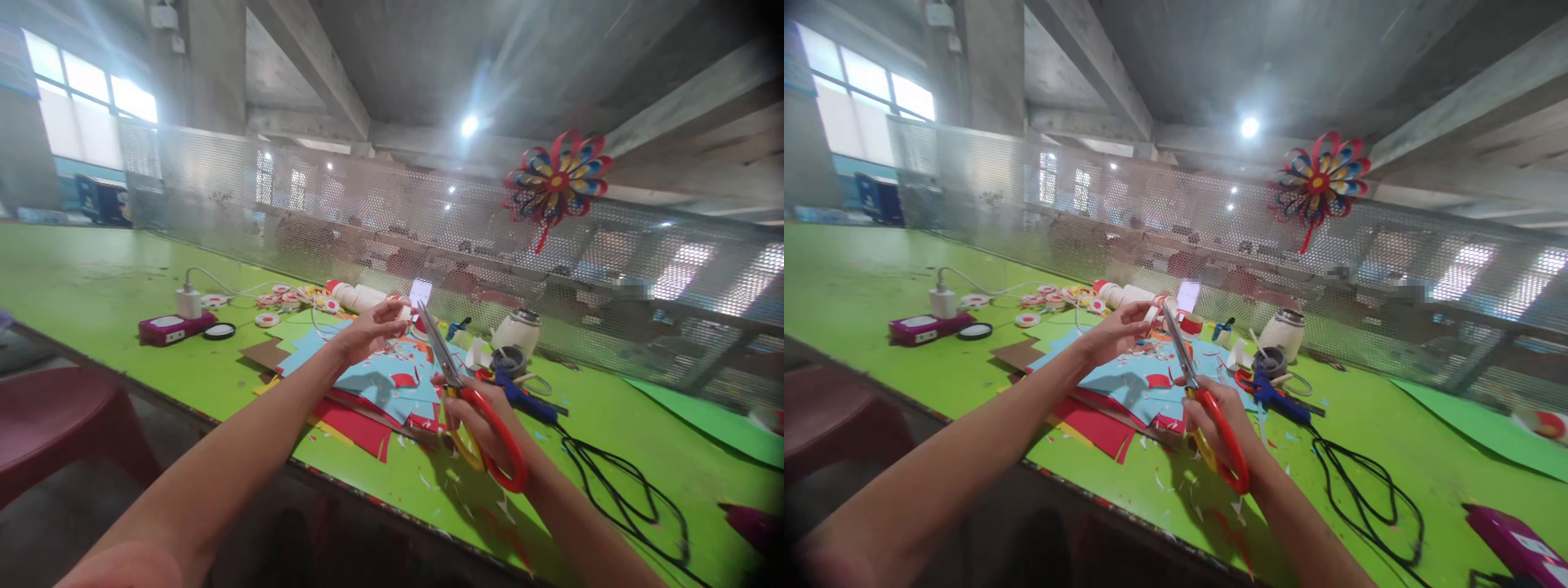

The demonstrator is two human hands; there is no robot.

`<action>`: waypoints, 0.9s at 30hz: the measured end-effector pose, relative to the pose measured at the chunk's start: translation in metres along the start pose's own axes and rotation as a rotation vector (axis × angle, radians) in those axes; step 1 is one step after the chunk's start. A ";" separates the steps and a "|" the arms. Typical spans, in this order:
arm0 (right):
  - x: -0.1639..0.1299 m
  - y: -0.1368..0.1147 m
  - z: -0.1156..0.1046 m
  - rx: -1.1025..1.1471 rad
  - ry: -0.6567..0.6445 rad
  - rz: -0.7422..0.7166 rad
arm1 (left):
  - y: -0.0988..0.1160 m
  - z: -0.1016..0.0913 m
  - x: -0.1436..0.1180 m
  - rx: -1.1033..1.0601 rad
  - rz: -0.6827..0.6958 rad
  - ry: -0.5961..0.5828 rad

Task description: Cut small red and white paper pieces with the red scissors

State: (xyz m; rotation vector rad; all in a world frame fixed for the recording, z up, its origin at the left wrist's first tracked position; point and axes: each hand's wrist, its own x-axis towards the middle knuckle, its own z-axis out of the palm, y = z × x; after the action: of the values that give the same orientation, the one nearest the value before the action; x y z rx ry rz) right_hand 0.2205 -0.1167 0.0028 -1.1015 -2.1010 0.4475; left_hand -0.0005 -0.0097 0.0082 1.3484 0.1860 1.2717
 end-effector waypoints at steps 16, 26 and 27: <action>0.002 0.011 0.008 -0.541 0.170 0.031 | -0.012 -0.002 0.007 0.373 0.150 0.156; -0.001 0.000 0.013 -0.806 0.128 0.087 | -0.026 -0.009 0.012 0.762 0.423 0.230; -0.001 0.000 0.014 -0.813 0.119 0.096 | -0.027 -0.009 0.012 0.780 0.428 0.230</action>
State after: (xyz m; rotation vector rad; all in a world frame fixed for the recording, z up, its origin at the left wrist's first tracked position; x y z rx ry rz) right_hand 0.2107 -0.1172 -0.0066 -1.6215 -2.1644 -0.4781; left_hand 0.0123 0.0120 -0.0090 1.9654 0.6292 1.8192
